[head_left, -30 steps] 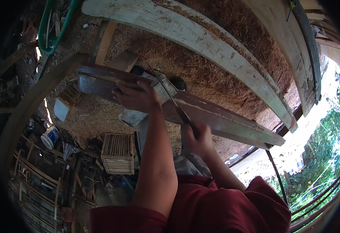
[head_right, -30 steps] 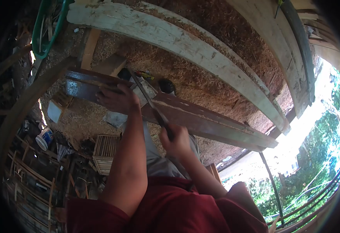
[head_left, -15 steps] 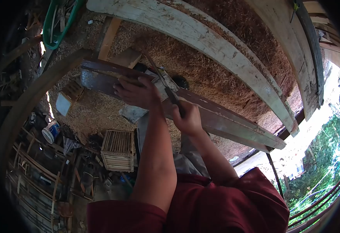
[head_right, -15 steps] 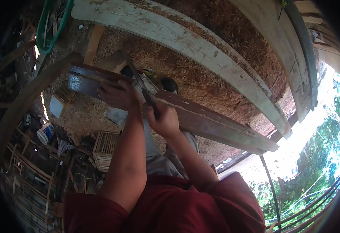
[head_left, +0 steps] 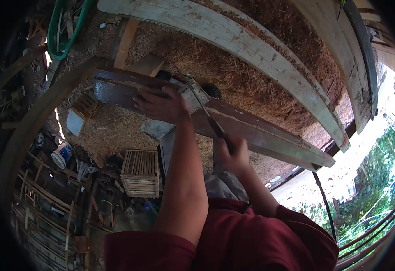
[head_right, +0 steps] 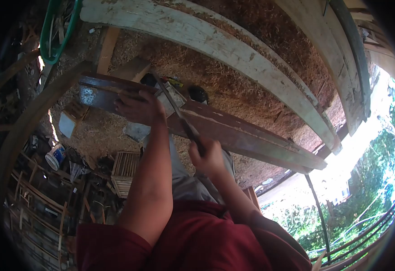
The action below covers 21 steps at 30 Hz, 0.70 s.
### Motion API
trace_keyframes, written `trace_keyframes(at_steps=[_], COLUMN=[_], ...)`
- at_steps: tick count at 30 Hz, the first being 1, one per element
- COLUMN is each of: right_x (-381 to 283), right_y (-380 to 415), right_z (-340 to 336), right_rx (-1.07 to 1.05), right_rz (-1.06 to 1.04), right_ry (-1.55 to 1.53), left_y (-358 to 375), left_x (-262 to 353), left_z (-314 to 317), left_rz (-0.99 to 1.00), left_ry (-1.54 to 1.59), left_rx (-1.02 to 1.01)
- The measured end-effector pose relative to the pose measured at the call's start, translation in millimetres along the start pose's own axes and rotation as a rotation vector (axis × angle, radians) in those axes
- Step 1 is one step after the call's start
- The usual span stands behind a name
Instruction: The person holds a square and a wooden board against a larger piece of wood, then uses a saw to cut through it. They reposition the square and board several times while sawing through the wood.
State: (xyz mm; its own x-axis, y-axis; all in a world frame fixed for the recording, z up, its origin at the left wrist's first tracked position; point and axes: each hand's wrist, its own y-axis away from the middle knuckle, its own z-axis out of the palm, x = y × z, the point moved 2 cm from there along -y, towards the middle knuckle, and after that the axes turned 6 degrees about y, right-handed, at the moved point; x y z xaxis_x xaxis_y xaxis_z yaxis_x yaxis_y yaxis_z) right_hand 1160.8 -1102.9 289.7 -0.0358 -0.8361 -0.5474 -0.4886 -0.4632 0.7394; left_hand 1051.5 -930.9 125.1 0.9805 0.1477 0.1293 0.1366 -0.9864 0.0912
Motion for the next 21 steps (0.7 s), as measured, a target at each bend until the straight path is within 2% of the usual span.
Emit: trace_keyframes(at_steps=[3, 4, 7, 10, 13, 16, 21], right_x=[9, 4, -17, 0, 19, 9, -6], right_y=[39, 33, -33, -40, 26, 34, -42], right_z=[-23, -16, 21, 28, -11, -24, 25], right_rx=[-0.015, 0.104, 0.121, 0.111, 0.018, 0.036, 0.086], right_rz=[-0.05, -0.12, -0.121, -0.043, -0.038, -0.081, -0.082], right_ry=[-0.006, 0.026, 0.063, -0.081, 0.01, 0.002, 0.003], left_y=[0, 1, -1, 0, -1, 2, 0], left_x=[4, 4, 5, 3, 3, 3, 3], left_z=[2, 0, 2, 5, 5, 5, 3], left_rz=[-0.022, -0.028, -0.014, 0.013, 0.024, 0.013, 0.03], left_ry=[0.0, -0.004, 0.002, -0.018, -0.026, -0.038, -0.002], left_rx=[-0.018, -0.023, -0.008, 0.036, 0.054, 0.05, 0.095])
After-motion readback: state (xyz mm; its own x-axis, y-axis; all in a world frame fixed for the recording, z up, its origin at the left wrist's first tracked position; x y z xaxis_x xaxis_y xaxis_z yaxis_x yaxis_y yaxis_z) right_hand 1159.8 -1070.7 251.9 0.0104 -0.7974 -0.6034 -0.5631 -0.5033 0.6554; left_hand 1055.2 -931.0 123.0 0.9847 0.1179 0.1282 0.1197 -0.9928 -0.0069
